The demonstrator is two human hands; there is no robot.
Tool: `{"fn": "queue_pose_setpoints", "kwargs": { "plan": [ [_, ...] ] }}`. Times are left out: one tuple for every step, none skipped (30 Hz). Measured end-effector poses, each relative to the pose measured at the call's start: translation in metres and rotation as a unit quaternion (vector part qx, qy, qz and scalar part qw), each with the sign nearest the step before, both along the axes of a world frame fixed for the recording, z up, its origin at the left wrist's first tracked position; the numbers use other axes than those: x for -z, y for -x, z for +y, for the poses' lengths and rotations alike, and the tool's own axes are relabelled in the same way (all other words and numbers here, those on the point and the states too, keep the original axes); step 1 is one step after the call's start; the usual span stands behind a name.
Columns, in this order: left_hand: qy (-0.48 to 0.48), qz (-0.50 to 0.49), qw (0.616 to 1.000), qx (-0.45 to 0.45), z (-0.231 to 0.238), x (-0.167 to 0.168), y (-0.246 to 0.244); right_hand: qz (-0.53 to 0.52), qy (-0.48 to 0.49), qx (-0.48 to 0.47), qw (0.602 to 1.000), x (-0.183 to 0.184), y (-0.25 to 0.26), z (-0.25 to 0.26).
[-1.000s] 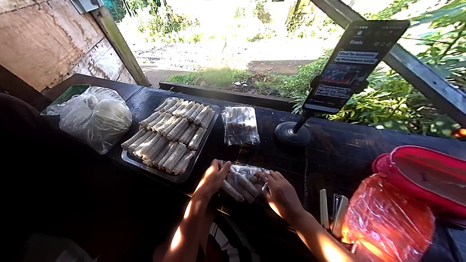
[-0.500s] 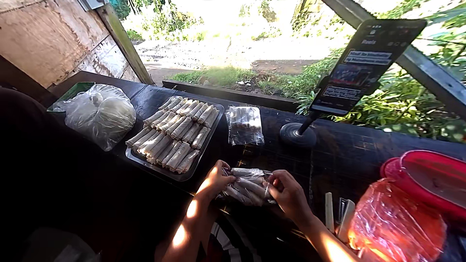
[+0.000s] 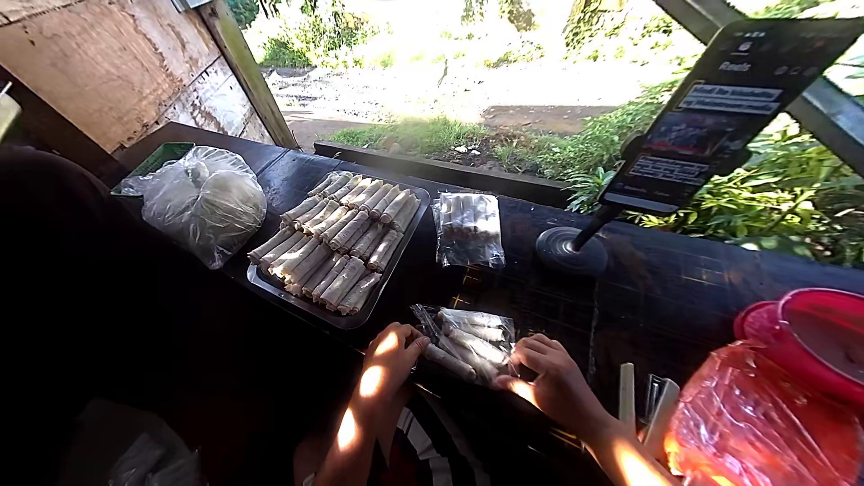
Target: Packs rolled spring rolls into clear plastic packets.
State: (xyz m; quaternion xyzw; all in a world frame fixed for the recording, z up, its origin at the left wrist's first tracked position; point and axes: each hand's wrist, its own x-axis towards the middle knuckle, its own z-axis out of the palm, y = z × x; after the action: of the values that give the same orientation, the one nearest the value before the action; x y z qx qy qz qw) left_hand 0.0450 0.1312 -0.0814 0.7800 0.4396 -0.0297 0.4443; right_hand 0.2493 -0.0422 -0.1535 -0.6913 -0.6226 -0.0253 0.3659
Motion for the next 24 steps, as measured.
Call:
{"fn": "queue_pose_setpoints", "kwargs": {
  "plan": [
    [0.003,-0.013,1.000,0.008,0.001,0.000,-0.002,-0.005,0.002,0.013,1.000,-0.001,0.002,0.001],
    [0.014,-0.028,0.999,0.016,0.002,0.000,-0.003,-0.001,0.004,0.025,1.000,-0.002,0.003,0.002],
    [0.032,-0.047,0.998,0.021,0.002,0.001,-0.004,0.008,0.007,0.035,0.999,-0.003,0.003,0.002],
    [0.058,-0.065,0.996,0.020,0.002,0.002,-0.005,0.022,0.011,0.042,0.999,-0.004,0.003,0.001],
    [0.084,-0.075,0.993,0.017,0.002,0.003,-0.005,0.034,0.013,0.047,0.998,-0.004,0.003,0.001],
    [0.105,-0.078,0.991,0.011,0.001,0.002,-0.005,0.046,0.017,0.051,0.998,-0.005,0.003,0.001],
    [0.118,-0.073,0.990,0.000,0.000,0.001,-0.005,0.060,0.022,0.054,0.997,-0.006,0.003,0.001],
    [0.120,-0.065,0.990,-0.015,-0.003,0.001,-0.004,0.074,0.027,0.060,0.995,-0.007,0.004,0.000],
    [0.116,-0.059,0.991,-0.024,-0.005,0.001,-0.002,0.087,0.031,0.067,0.993,-0.008,0.005,0.000],
    [0.112,-0.053,0.992,-0.030,-0.006,0.002,0.001,0.099,0.036,0.076,0.992,-0.009,0.006,-0.001],
    [0.110,-0.048,0.992,-0.036,-0.007,0.003,0.005,0.104,0.040,0.088,0.990,-0.009,0.007,-0.001],
    [0.112,-0.040,0.992,-0.042,-0.007,0.003,0.008,0.107,0.041,0.101,0.988,-0.009,0.008,-0.002],
    [0.117,-0.026,0.992,-0.048,-0.007,0.002,0.011,0.110,0.040,0.111,0.987,-0.009,0.008,-0.003],
    [0.120,-0.009,0.991,-0.050,-0.007,0.001,0.014,0.106,0.038,0.115,0.987,-0.010,0.008,-0.003],
    [0.124,0.003,0.991,-0.053,-0.006,0.000,0.015,0.096,0.036,0.114,0.988,-0.010,0.007,-0.003],
    [0.126,0.005,0.990,-0.059,-0.006,0.000,0.016,0.086,0.033,0.107,0.990,-0.009,0.006,-0.003],
    [0.122,0.000,0.990,-0.068,-0.006,0.001,0.016,0.078,0.029,0.094,0.992,-0.006,0.006,-0.002],
    [0.116,-0.002,0.990,-0.074,-0.004,0.002,0.016,0.068,0.021,0.079,0.994,-0.004,0.006,-0.001],
    [0.105,-0.003,0.991,-0.080,-0.003,0.004,0.016,0.057,0.014,0.061,0.996,-0.002,0.005,0.001],
    [0.091,-0.003,0.992,-0.089,-0.002,0.006,0.016,0.049,0.011,0.039,0.998,-0.001,0.004,0.002],
    [0.075,-0.004,0.992,-0.097,-0.002,0.007,0.015,0.047,0.013,0.018,0.999,-0.002,0.002,0.003],
    [0.057,-0.007,0.993,-0.103,-0.002,0.009,0.015,0.057,0.022,0.005,0.998,-0.003,0.000,0.004],
    [0.036,-0.013,0.993,-0.108,-0.002,0.011,0.014,0.082,0.038,0.005,0.996,-0.007,-0.002,0.004],
    [0.016,-0.019,0.994,-0.110,-0.003,0.013,0.012,0.110,0.056,0.019,0.992,-0.013,-0.004,0.005]
  ]
}}
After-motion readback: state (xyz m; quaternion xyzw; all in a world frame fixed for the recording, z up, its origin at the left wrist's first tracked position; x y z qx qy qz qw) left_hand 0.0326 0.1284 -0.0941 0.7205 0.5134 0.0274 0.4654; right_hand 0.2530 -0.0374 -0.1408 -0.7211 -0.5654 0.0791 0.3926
